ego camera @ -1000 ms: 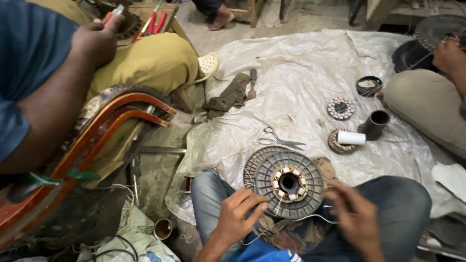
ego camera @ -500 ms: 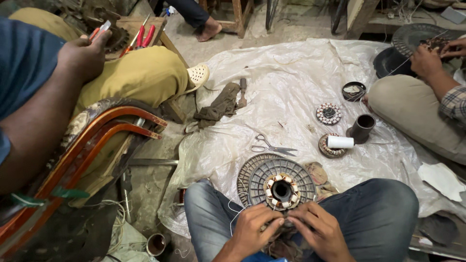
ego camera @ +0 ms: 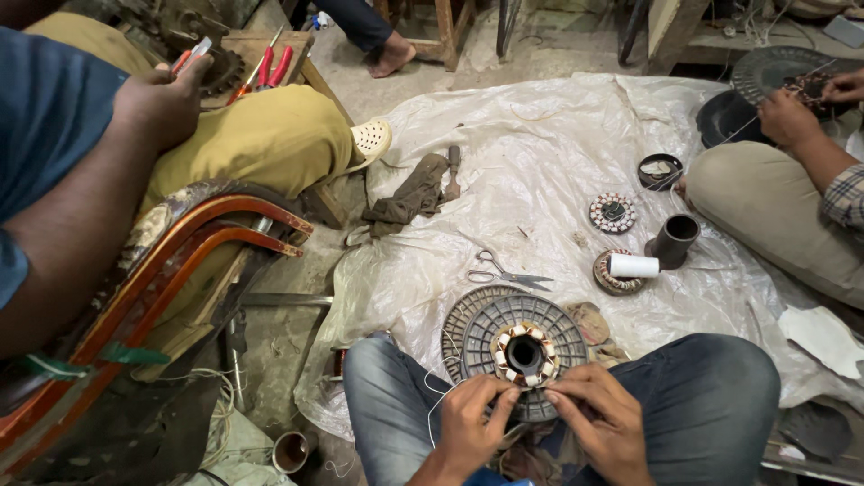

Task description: The person sits on the floor and winds white thread around the copper coils of a motor stator. They repeatedly loop the thread through the slots to secure the windings, occasionally adjusting the stator's position.

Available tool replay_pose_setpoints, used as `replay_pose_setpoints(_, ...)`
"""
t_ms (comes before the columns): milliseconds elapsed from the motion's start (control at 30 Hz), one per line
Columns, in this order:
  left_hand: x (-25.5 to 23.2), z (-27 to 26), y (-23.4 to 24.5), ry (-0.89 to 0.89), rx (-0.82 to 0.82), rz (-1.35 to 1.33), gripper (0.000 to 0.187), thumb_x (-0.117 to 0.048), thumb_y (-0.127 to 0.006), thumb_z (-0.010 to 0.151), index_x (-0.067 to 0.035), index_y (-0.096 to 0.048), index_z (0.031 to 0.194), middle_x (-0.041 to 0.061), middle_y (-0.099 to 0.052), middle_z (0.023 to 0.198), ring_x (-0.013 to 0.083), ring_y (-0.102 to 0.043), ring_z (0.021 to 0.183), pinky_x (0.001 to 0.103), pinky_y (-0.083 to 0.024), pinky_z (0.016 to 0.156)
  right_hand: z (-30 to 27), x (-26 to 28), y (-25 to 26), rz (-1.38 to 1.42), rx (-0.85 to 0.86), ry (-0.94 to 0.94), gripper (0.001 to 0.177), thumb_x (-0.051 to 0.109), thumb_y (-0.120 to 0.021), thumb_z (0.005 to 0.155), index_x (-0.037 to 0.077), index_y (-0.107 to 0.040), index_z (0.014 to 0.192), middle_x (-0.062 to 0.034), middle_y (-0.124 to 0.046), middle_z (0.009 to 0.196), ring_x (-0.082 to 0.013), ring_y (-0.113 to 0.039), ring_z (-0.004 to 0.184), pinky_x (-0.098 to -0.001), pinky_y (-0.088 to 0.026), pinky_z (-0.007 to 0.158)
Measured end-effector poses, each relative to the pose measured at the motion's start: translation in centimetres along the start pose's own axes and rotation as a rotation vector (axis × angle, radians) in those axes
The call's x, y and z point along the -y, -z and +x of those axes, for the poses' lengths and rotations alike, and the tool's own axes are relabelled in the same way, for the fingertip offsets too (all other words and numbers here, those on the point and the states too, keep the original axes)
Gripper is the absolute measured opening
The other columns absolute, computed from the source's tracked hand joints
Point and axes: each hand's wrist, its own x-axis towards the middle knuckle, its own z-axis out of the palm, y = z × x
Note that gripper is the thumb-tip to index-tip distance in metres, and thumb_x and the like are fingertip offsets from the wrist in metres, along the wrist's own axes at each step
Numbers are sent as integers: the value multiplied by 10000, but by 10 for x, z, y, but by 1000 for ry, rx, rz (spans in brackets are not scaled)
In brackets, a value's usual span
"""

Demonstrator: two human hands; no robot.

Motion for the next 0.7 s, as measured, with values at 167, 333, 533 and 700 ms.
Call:
replay_pose_setpoints(167, 15, -20, -12, 402, 60, -409, 191, -175, -641, 1026, -8, -679, 941, 65, -706, 753, 160, -682, 689, 317, -547, 641, -12, -13, -4, 324, 4, -307, 120, -61, -734, 827, -43, -730, 945, -159, -776, 1040, -114, -719, 747, -234, -594, 601)
replay_pose_setpoints(333, 33, -32, -29, 679, -17, -1210, 173, -184, -617, 1046, -19, -641, 1000, 28, -621, 758, 96, -573, 688, 263, -479, 665, -24, -32, -1, 537, 38, -394, 101, -103, -698, 852, -77, -723, 946, -234, -782, 1079, -143, -712, 653, -275, -609, 576)
replay_pose_setpoints(533, 26, -25, -27, 660, -10, -1045, 170, -171, -623, 1044, -14, -668, 996, 46, -647, 783, 126, -600, 734, 277, -495, 711, -25, -32, 1, 579, 38, -273, 110, -104, -683, 878, -65, -695, 980, -254, -782, 1097, -149, -733, 685, -283, -632, 608)
replay_pose_setpoints(700, 2, -13, -6, 19, 9, -82, 102, -79, -727, 934, 20, -710, 911, 125, -706, 828, 259, -692, 744, 365, -542, 650, -18, -19, 4, 352, -3, -186, 106, -71, -721, 847, -45, -707, 948, -199, -799, 1033, -142, -755, 722, -263, -633, 596)
